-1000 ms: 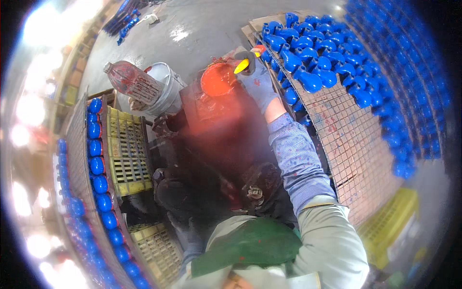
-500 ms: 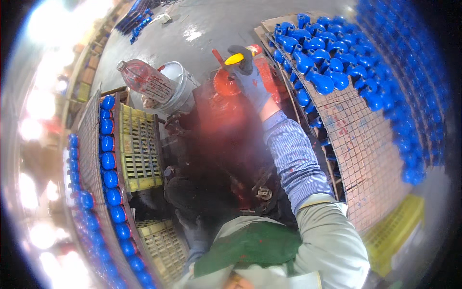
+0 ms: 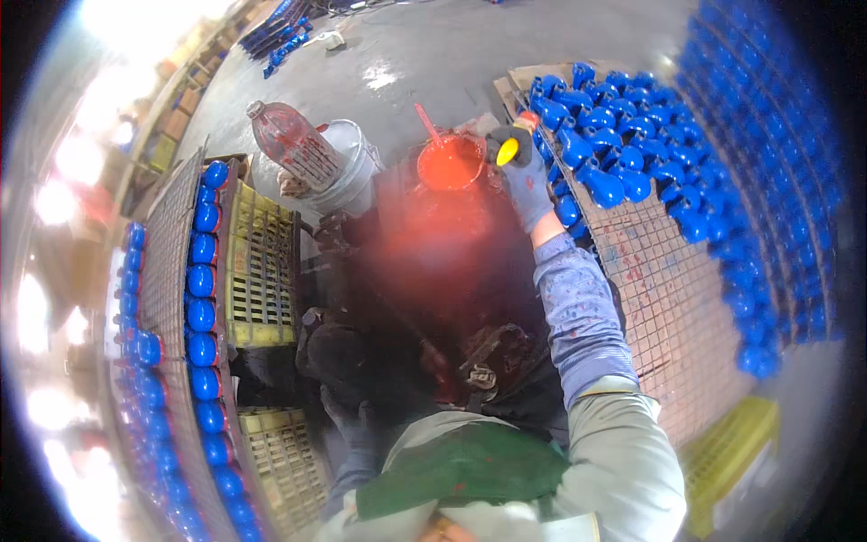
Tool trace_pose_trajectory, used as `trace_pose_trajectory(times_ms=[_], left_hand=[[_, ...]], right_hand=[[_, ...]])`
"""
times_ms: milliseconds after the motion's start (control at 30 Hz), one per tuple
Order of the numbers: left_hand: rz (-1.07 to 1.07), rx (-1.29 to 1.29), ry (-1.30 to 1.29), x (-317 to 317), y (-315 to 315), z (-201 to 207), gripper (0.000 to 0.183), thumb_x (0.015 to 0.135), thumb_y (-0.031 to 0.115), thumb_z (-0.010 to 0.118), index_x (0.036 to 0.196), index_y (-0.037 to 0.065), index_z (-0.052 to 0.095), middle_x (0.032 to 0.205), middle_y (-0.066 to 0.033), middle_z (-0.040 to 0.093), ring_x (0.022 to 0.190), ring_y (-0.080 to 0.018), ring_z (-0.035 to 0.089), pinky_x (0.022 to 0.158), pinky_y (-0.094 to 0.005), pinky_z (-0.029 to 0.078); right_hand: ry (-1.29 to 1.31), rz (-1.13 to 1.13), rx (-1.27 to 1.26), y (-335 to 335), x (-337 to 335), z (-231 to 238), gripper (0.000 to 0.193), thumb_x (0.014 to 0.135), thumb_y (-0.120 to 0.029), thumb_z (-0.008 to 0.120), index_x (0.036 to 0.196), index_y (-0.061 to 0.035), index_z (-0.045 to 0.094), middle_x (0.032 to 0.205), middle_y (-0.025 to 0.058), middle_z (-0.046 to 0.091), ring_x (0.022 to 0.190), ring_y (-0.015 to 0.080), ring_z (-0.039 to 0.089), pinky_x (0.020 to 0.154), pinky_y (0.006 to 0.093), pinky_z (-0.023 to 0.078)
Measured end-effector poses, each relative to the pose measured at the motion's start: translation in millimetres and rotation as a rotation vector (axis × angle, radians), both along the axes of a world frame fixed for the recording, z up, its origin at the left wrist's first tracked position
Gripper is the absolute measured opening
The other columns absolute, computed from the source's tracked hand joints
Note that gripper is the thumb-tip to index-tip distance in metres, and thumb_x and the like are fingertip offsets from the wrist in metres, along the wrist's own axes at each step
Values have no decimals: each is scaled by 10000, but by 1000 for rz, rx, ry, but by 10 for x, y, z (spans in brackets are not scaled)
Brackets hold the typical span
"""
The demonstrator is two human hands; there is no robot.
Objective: The person paints the threaded ends and interiors of blue metal pipe fittings with red paint using a paintbrush.
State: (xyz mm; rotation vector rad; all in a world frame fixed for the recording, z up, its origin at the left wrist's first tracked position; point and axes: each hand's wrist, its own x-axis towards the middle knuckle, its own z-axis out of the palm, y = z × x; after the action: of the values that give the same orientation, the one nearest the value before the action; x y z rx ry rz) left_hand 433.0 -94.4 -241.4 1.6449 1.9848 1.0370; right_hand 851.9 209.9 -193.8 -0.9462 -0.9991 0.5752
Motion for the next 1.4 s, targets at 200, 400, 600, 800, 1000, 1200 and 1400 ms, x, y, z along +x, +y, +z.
trace_pose_trajectory(times_ms=[200,400,600,800,1000,1200,1400], left_hand=[[-69,94,113,-96,13,-110,913,765,321,710,1466,62,185,1471,-182,250,1354,-363,244,1123,-429,189],[-68,54,120,111,-16,71,932,717,319,747,1440,32,233,1436,-244,267,1326,-409,275,1100,-458,241],[-167,76,177,282,-33,299,937,691,327,751,1421,5,259,1424,-285,257,1302,-443,287,1075,-492,266],[-305,68,315,617,-14,463,925,713,359,739,1445,62,257,1423,-300,259,1299,-487,255,1072,-535,231],[-586,88,387,724,14,524,865,703,350,727,1421,95,316,1424,-300,249,1298,-504,244,1057,-586,214],[-980,58,286,517,174,443,731,679,323,746,1331,149,464,1432,-237,271,1308,-481,245,1054,-588,219],[-925,151,105,602,384,229,670,642,270,765,1258,143,535,1395,-190,344,1289,-430,307,1062,-548,243]], right_hand=[[-811,-133,-166,-527,15,91,247,815,-166,670,1041,-144,575,895,97,661,819,296,656,708,363,517],[-865,-12,-74,-1060,-79,263,250,826,-168,667,1054,-133,571,882,107,659,811,303,654,701,364,508],[-731,135,-271,-1780,-298,188,226,818,-119,669,1035,-99,606,902,107,675,792,223,664,709,318,512],[-608,199,-354,-2543,-576,56,277,793,-81,675,1064,-99,621,878,93,673,798,197,663,724,291,513],[-672,237,-428,-2697,-620,-68,397,785,-58,647,1170,-109,563,936,85,666,850,163,657,756,274,504],[-774,205,-436,-2595,-564,-182,392,789,-118,636,1169,-125,539,970,96,665,896,237,661,756,335,513],[-796,161,-486,-2494,-595,-284,355,786,-152,651,1133,-132,578,955,100,672,875,276,658,756,360,518]])
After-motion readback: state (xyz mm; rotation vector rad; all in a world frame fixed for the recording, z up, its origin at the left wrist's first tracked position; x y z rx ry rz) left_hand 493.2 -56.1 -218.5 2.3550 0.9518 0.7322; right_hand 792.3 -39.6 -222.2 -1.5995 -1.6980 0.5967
